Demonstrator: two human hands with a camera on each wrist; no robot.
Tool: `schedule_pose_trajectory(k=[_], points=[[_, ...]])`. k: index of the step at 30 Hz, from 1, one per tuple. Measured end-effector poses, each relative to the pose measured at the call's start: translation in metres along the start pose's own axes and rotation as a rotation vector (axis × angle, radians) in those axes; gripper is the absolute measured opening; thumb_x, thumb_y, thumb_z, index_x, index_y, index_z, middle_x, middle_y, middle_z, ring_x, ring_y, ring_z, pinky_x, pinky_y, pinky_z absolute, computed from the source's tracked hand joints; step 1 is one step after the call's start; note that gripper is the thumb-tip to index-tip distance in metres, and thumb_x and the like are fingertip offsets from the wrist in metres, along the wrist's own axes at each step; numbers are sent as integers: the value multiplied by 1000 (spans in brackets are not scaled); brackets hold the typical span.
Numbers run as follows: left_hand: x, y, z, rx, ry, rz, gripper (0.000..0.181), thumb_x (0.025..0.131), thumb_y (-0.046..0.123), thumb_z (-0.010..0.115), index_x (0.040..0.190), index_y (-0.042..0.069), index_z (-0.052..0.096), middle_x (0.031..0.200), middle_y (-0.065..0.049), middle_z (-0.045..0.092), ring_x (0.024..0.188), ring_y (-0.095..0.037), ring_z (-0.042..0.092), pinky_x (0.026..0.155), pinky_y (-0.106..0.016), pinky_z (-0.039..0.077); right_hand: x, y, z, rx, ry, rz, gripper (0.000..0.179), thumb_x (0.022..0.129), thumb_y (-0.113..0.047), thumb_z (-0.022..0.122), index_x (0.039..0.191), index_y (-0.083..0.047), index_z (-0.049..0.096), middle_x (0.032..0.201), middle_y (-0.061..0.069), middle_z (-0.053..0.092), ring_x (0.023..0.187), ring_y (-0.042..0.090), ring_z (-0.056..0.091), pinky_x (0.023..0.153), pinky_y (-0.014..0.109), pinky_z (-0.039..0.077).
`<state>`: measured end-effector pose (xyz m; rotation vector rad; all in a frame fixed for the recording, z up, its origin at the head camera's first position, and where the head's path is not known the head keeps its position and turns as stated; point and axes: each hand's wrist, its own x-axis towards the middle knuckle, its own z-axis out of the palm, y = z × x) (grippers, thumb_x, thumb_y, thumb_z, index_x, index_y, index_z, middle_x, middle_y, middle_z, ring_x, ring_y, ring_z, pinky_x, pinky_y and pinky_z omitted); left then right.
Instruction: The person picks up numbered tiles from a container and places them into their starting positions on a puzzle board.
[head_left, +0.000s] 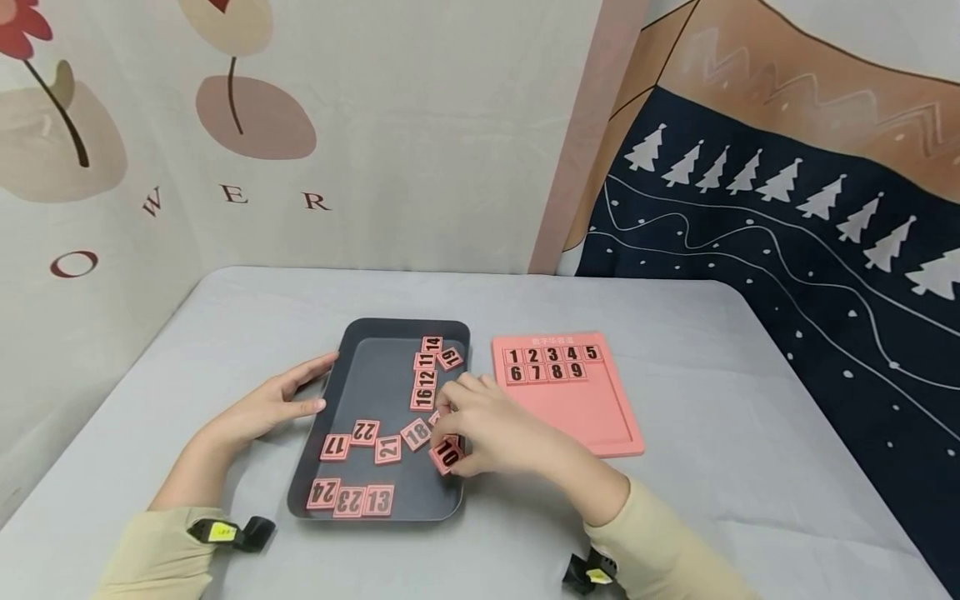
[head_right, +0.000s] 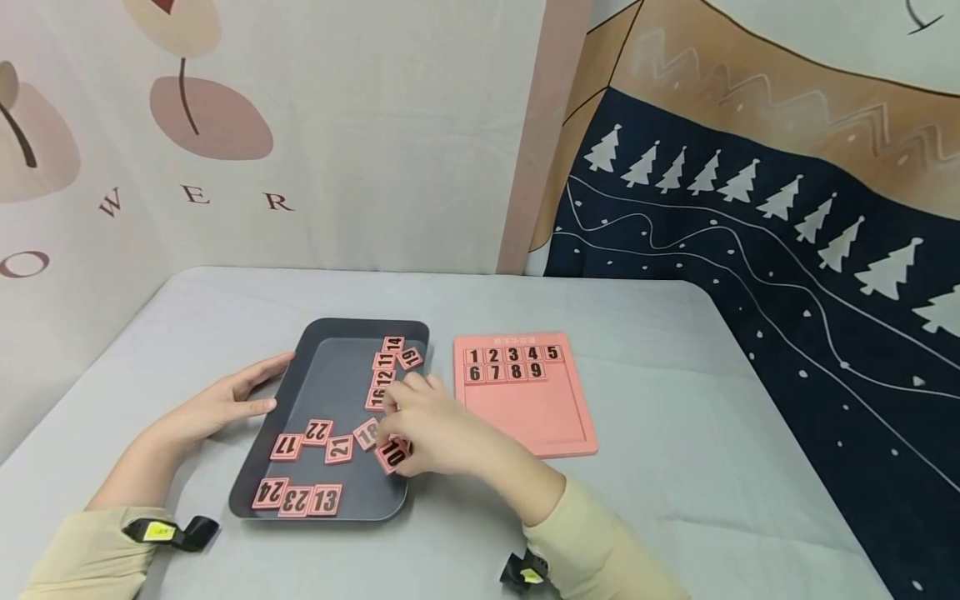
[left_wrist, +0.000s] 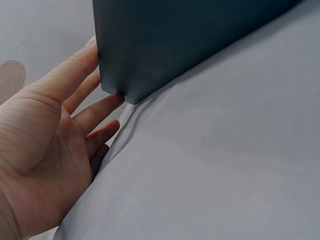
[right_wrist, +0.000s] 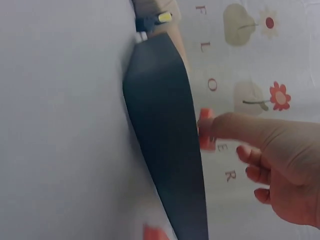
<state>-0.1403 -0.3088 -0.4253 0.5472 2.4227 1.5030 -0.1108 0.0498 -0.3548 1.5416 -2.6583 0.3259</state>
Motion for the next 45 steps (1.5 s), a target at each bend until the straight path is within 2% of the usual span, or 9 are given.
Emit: schedule_pose_trajectory(k=[4, 7, 13, 19, 24, 33, 36, 39, 45], points=[[0, 1, -1, -10, 3, 2, 66, 94, 13, 62, 150, 6, 29, 153, -18, 25, 139, -24, 19, 95, -6, 22, -9, 10, -11, 46, 55, -24, 26, 70, -27, 83, 95, -28, 73, 99, -8, 45, 94, 12, 36, 81, 30, 30], [-1, 2, -1, -12, -2, 7, 66, 94, 12, 62, 151, 6, 28, 153, -19, 25, 140, -28, 19, 95, -6, 23, -15, 16, -18, 54, 89, -33, 26, 70, -23, 83, 94, -27, 73, 99, -7, 44, 95, 14, 36, 81, 32, 30], [-1, 3, -1, -7, -7, -3, 67, 94, 14, 62, 151, 6, 27, 153, -19, 25, 139, -40, 15, 95, -6, 22, -32, 33, -26, 17, 97, -23, 28, 69, -26, 86, 94, -28, 73, 101, -6, 46, 96, 15, 38, 84, 35, 31], [-1, 2, -1, 2, -7, -7, 67, 94, 15, 62, 151, 7, 27, 154, -18, 25, 139, -41, 15, 95, -7, 22, -52, 56, -26, -25, 108, -18, 24, 72, -34, 84, 92, -27, 72, 100, -4, 48, 99, 18, 41, 86, 38, 33], [0, 1, -1, 1, -9, -3, 67, 94, 15, 62, 151, 6, 27, 154, -18, 25, 139, -41, 15, 95, -7, 22, -68, 76, -27, -67, 128, -15, 18, 75, -32, 81, 88, -27, 70, 96, -4, 47, 96, 19, 41, 82, 39, 32], [0, 3, 0, -5, -12, 19, 66, 94, 12, 62, 151, 5, 28, 153, -20, 26, 139, -41, 16, 95, -7, 23, -92, 118, -33, -175, 83, 26, 24, 71, -23, 84, 91, -25, 71, 95, -3, 48, 93, 20, 41, 80, 37, 33], [0, 3, -1, -11, -10, 19, 66, 94, 12, 62, 150, 6, 28, 153, -20, 26, 140, -31, 20, 95, -7, 24, -98, 128, -34, -191, 70, 50, 27, 70, -22, 85, 93, -25, 71, 96, -2, 49, 94, 21, 42, 78, 37, 33], [-1, 3, -1, -7, -6, 16, 66, 94, 13, 62, 150, 6, 28, 153, -20, 26, 139, -27, 21, 96, -8, 24, -103, 139, -32, -208, 61, 66, 27, 71, -22, 85, 95, -25, 71, 97, -1, 50, 95, 22, 43, 77, 38, 33], [-1, 4, 0, -19, -13, 10, 67, 94, 12, 62, 150, 5, 27, 153, -20, 25, 139, -42, 15, 95, -6, 24, -113, 159, -29, -220, 42, 101, 31, 69, -19, 86, 95, -25, 71, 99, 0, 52, 96, 22, 44, 76, 37, 33]])
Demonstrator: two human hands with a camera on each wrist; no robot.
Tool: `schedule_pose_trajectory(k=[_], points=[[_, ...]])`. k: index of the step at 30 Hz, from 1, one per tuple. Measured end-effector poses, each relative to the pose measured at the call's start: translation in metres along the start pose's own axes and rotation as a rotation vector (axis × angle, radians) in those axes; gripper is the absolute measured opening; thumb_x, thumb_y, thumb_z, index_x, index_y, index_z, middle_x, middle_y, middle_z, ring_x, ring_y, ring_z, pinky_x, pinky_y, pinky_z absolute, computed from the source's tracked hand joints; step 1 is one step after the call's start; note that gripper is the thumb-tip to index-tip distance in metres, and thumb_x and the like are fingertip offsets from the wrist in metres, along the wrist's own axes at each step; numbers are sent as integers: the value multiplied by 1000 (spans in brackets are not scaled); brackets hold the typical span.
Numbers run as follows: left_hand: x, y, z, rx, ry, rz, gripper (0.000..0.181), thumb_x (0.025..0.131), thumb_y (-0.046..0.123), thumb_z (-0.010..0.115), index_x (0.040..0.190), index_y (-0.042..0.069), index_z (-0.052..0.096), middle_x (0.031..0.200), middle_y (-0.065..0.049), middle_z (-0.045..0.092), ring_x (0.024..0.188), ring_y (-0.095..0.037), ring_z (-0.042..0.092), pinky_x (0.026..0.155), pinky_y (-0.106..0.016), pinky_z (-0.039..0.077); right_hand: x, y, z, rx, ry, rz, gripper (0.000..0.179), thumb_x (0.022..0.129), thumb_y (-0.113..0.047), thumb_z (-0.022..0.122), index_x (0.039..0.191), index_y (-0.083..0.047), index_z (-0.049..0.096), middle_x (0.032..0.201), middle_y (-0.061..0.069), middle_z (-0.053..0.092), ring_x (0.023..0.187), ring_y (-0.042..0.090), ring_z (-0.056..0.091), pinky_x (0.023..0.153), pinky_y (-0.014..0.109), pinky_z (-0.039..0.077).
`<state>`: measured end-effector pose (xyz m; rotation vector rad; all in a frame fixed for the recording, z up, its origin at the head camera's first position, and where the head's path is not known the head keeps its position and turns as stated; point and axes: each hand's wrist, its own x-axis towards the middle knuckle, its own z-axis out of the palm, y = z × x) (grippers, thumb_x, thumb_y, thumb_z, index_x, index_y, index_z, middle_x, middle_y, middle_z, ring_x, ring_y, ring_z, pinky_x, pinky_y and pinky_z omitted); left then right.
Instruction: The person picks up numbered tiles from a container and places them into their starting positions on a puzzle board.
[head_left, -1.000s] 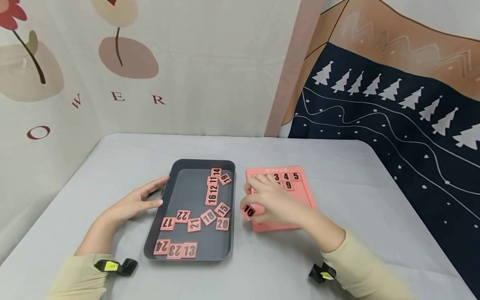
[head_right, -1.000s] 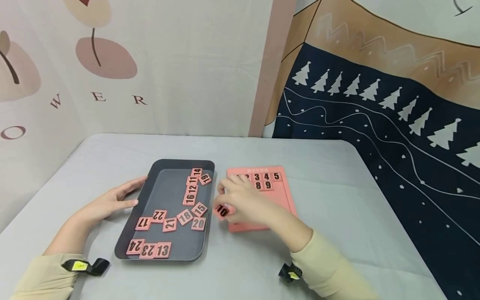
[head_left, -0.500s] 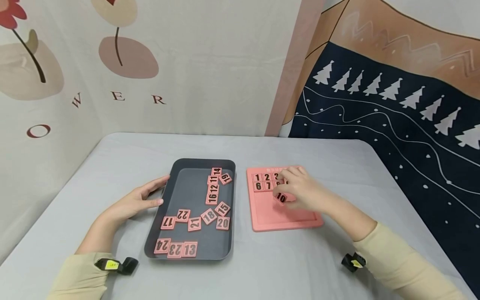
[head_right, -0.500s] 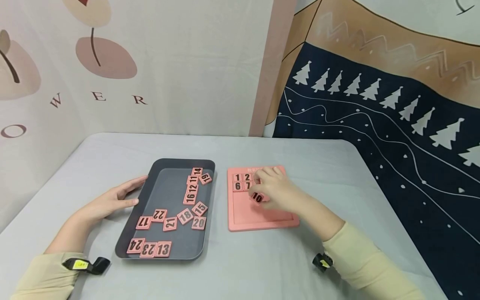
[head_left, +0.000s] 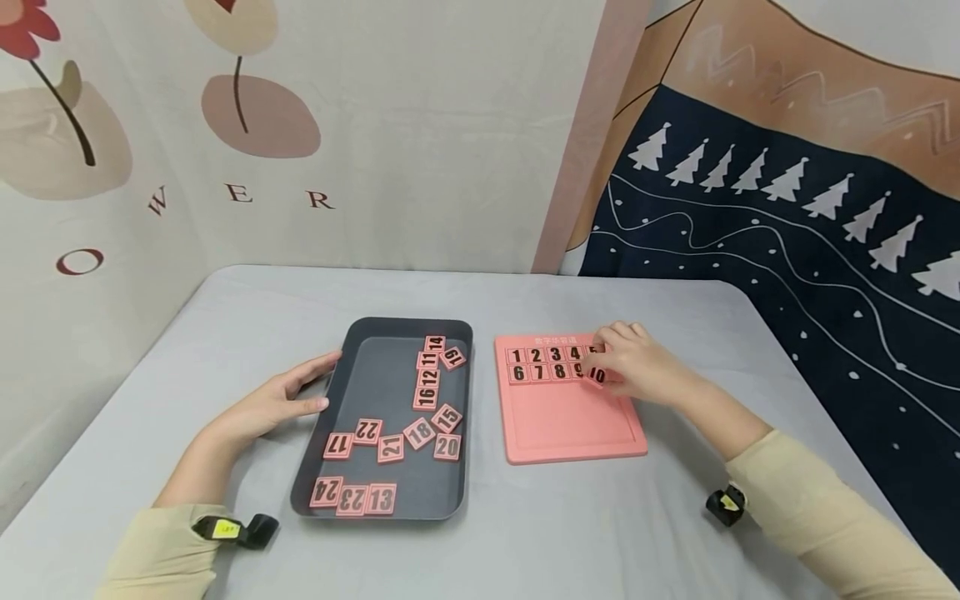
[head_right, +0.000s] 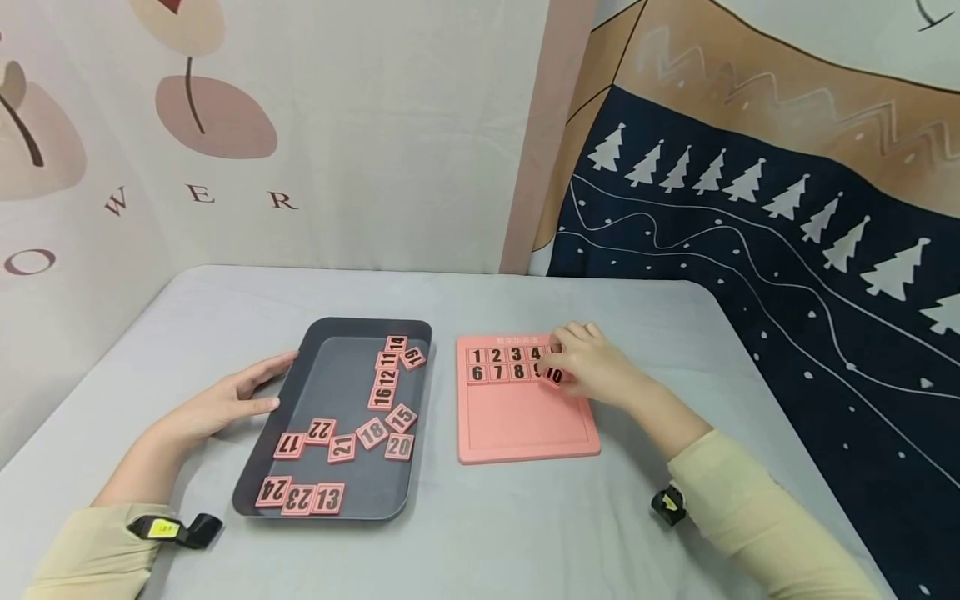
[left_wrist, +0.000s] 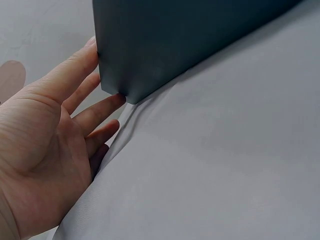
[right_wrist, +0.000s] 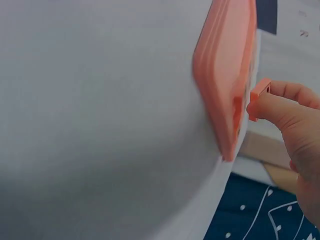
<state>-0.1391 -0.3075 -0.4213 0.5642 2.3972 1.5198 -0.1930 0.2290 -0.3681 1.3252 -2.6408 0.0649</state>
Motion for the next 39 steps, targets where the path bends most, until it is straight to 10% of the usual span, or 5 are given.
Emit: schedule_pose_trajectory(k=[29, 39], points=[[-1, -5, -2, 21, 12, -21, 67, 93, 13, 63, 151, 7, 28, 153, -18, 26, 139, -36, 17, 96, -7, 23, -4, 17, 7, 42, -7, 33, 33, 72, 0, 81, 96, -23, 78, 109, 7, 57, 97, 26, 49, 75, 38, 33], [-1, -4, -2, 27, 10, -19, 68, 94, 13, 62, 151, 6, 27, 153, -17, 26, 139, -40, 16, 96, -7, 22, -10, 17, 12, 93, 18, 172, 20, 78, -14, 79, 97, -19, 78, 113, 8, 55, 103, 28, 48, 76, 39, 30]])
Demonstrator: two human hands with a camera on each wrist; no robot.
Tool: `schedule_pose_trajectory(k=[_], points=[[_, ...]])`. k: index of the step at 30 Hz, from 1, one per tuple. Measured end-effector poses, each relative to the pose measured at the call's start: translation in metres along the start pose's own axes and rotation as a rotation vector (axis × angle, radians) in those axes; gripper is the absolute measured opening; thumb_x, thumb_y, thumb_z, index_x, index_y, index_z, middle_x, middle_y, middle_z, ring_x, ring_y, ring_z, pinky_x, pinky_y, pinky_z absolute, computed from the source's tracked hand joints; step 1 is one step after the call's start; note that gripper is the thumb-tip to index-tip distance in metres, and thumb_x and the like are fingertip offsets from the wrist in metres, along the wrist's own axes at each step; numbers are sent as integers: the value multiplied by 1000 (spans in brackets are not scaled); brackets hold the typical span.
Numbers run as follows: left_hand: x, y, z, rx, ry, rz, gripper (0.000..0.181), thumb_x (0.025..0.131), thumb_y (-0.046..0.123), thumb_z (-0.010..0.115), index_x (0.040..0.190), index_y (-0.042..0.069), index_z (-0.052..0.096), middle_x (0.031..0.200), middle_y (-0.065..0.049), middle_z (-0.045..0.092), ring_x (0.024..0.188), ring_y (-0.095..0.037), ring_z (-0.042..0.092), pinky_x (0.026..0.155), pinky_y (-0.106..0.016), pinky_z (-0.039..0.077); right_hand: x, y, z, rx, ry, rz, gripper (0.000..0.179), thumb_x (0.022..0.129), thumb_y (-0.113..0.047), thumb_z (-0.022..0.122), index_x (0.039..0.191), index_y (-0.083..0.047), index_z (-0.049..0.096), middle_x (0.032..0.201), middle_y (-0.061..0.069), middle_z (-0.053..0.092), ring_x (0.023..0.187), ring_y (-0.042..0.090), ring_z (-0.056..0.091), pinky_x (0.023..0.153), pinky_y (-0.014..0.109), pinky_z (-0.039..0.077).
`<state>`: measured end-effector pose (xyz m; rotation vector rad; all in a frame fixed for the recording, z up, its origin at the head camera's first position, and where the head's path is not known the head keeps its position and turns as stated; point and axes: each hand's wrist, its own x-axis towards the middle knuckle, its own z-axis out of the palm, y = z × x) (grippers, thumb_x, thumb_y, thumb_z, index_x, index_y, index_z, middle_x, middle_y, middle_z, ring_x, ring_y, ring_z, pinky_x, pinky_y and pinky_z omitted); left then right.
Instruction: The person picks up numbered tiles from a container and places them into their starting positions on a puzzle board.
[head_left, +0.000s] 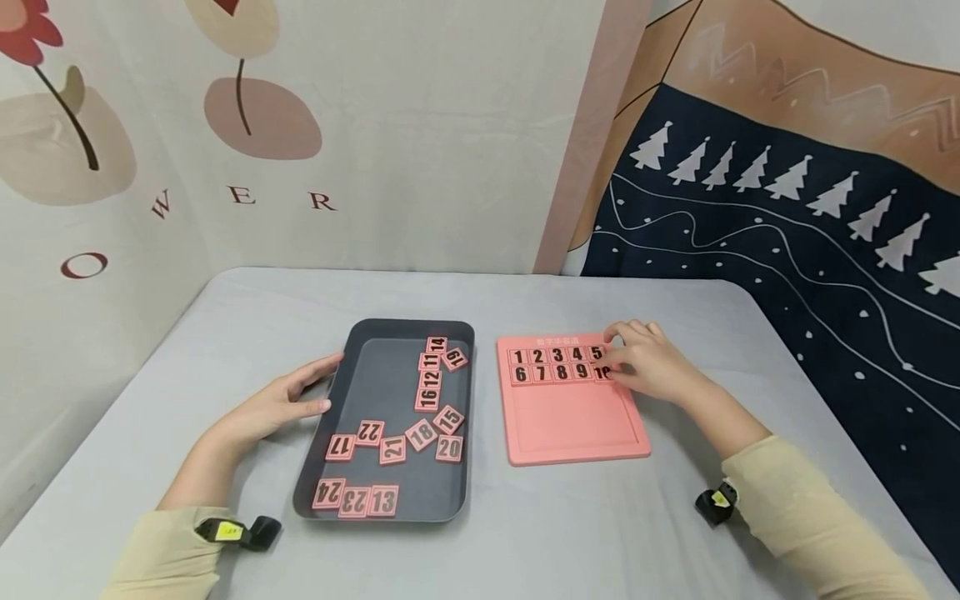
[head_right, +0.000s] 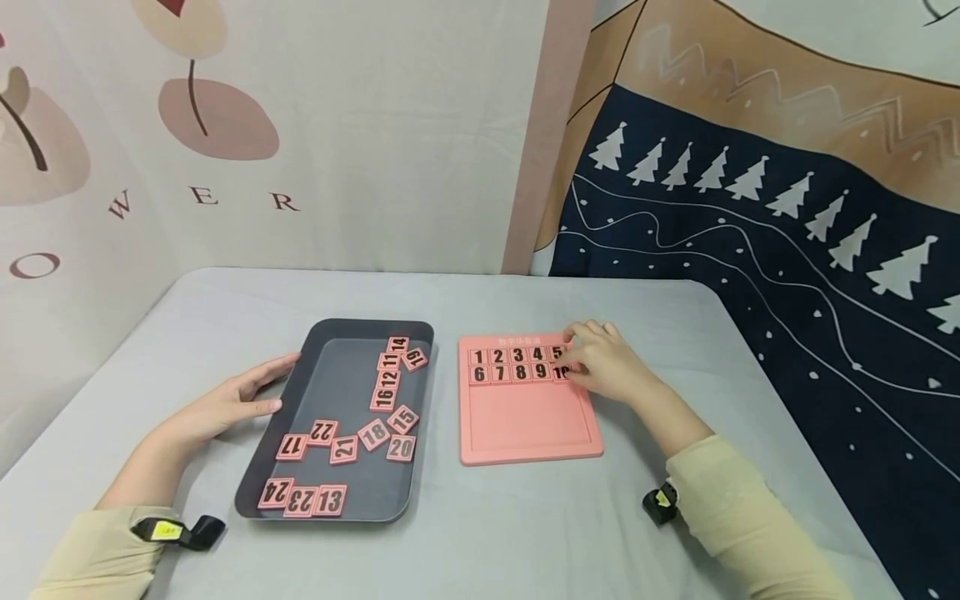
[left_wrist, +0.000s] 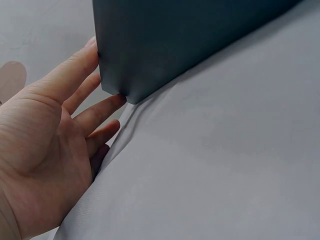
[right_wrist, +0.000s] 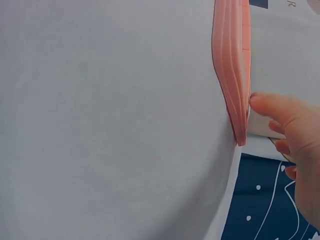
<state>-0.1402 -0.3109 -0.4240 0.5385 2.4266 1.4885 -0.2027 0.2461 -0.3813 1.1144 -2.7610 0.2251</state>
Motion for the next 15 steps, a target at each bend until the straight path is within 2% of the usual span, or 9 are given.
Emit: schedule_pose_trajectory(k=[4, 11, 15], points=[[0, -1, 0, -18, 1, 3, 67, 94, 12, 62, 151, 6, 28, 153, -17, 26, 139, -39, 16, 95, -6, 23, -2, 1, 2, 6, 26, 24, 19, 79, -18, 77, 97, -18, 78, 112, 8, 56, 103, 29, 47, 77, 40, 30], [0, -1, 0, -28, -1, 5, 67, 94, 11, 62, 151, 6, 28, 153, -17, 26, 139, -38, 16, 96, -7, 23, -3, 0, 5, 0, 30, 56, 23, 77, -27, 81, 98, -19, 78, 111, 9, 57, 101, 28, 47, 77, 40, 30], [1, -1, 0, -21, -2, 7, 67, 94, 12, 62, 151, 6, 27, 153, -18, 26, 139, -38, 16, 96, -6, 22, -3, 0, 8, -16, 52, 79, 22, 76, -25, 82, 97, -19, 79, 109, 8, 57, 97, 26, 46, 75, 41, 30]])
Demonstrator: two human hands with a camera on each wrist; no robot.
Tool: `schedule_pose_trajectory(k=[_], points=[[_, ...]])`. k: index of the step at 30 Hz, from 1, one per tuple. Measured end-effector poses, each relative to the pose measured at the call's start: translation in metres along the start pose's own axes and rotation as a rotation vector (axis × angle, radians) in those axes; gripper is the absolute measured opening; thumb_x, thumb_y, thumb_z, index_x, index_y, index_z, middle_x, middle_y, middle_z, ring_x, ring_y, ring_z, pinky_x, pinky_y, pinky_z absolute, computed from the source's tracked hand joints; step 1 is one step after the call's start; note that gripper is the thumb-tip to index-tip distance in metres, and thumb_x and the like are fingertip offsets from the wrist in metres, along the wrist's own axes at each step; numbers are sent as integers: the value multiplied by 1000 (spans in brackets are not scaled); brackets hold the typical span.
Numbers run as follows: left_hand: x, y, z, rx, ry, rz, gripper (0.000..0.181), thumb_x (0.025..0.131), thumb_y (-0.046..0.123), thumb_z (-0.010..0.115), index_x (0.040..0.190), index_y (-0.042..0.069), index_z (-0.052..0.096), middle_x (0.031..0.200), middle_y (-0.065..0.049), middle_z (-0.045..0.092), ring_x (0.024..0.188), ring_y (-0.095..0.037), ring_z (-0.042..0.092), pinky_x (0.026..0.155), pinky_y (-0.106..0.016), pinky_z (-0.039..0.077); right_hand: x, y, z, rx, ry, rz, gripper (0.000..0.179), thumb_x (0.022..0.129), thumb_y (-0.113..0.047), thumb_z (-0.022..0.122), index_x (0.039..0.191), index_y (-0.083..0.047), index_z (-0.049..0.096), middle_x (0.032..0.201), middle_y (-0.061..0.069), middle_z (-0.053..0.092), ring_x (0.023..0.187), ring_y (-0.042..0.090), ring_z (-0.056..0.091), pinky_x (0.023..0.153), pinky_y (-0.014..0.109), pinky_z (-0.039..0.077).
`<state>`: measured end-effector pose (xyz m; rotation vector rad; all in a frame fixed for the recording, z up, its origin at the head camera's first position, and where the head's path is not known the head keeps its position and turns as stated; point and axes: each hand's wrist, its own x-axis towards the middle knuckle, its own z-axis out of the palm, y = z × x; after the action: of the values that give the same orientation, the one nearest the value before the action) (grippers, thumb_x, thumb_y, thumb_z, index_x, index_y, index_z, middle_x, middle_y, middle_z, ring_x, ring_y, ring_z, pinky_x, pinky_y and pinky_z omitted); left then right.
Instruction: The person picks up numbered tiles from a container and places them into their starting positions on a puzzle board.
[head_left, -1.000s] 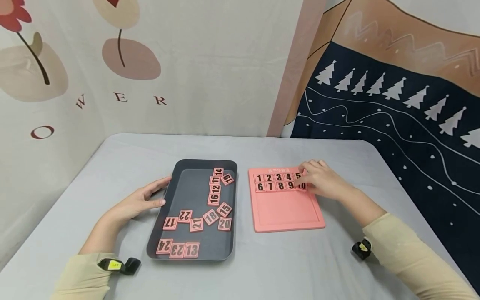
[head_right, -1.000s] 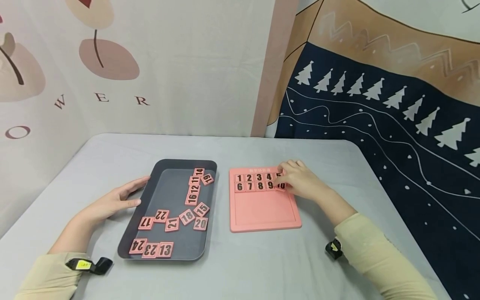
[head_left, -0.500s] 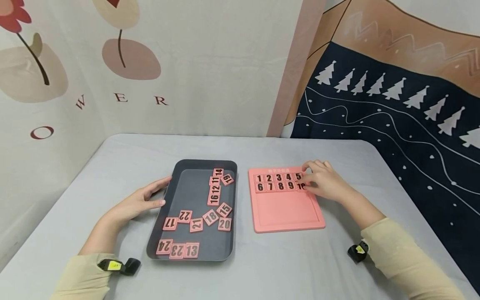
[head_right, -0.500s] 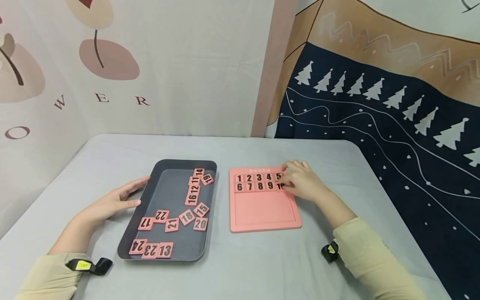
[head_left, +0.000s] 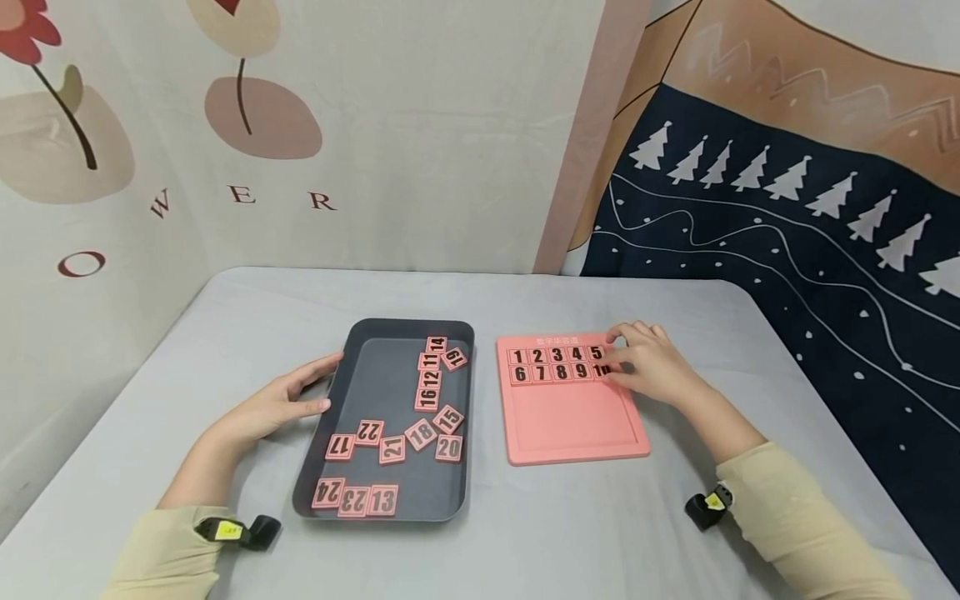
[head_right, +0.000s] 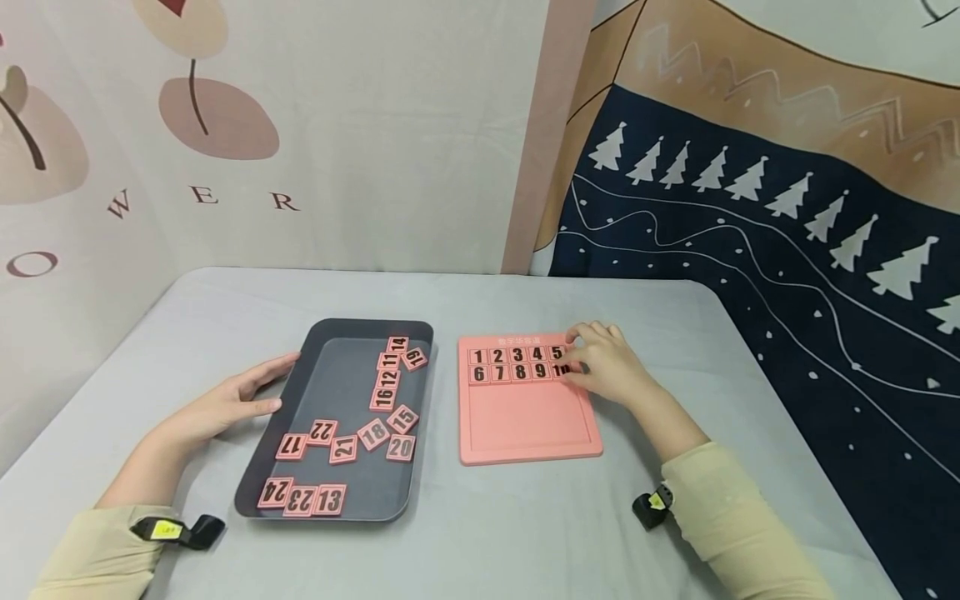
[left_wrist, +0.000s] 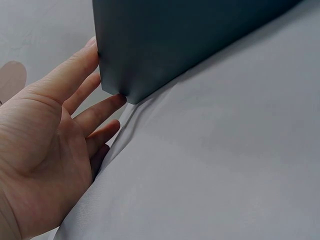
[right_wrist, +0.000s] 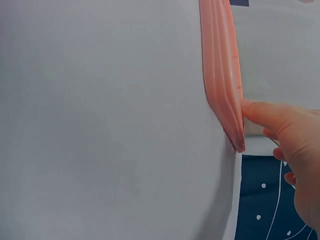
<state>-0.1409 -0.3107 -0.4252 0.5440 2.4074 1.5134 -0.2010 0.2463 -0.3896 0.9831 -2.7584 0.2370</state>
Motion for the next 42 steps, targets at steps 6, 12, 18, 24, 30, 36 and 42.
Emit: schedule_pose_trajectory(k=[6, 12, 18, 24, 30, 36, 42], points=[[2, 1, 0, 7, 1, -7, 67, 94, 14, 62, 151, 7, 28, 153, -19, 25, 139, -40, 15, 96, -8, 22, 1, -7, 0, -2, 50, 26, 22, 74, -28, 83, 93, -18, 79, 108, 7, 58, 94, 24, 46, 75, 41, 29], [3, 1, 0, 21, 3, -13, 67, 94, 15, 63, 151, 7, 28, 153, -18, 25, 139, -39, 16, 97, -9, 22, 8, -27, -4, 45, 109, 25, 22, 76, -27, 81, 96, -17, 78, 111, 7, 57, 102, 29, 48, 79, 43, 30], [3, 3, 1, 16, 1, -17, 68, 94, 16, 63, 151, 7, 28, 154, -18, 25, 140, -39, 15, 97, -10, 22, 21, -55, -6, 124, 189, -8, 24, 75, -24, 83, 96, -15, 77, 111, 6, 56, 101, 27, 46, 82, 45, 28], [5, 3, 2, 0, 1, -10, 67, 94, 15, 63, 151, 7, 29, 153, -19, 25, 140, -39, 16, 96, -8, 22, 35, -80, -5, 189, 208, -38, 25, 75, -20, 83, 99, -17, 77, 112, 4, 56, 100, 25, 45, 83, 42, 28], [4, 3, 1, -6, -2, -12, 68, 93, 15, 63, 151, 6, 28, 154, -18, 25, 140, -40, 15, 96, -7, 22, 51, -101, 0, 239, 224, -90, 27, 75, -21, 83, 101, -18, 77, 111, 4, 56, 96, 24, 46, 80, 39, 30], [2, 2, 1, 5, 5, -13, 67, 93, 14, 63, 150, 7, 29, 153, -17, 26, 139, -39, 16, 96, -7, 22, 77, -121, 10, 264, 197, -144, 27, 78, -24, 81, 104, -20, 75, 111, 1, 54, 98, 23, 46, 84, 39, 32], [0, 4, 1, 11, 3, -4, 66, 94, 13, 62, 151, 7, 29, 153, -18, 26, 139, -38, 17, 107, -28, 22, 108, -135, 18, 211, 103, -185, 30, 81, -29, 78, 110, -23, 74, 114, 2, 51, 102, 24, 45, 88, 39, 31]])
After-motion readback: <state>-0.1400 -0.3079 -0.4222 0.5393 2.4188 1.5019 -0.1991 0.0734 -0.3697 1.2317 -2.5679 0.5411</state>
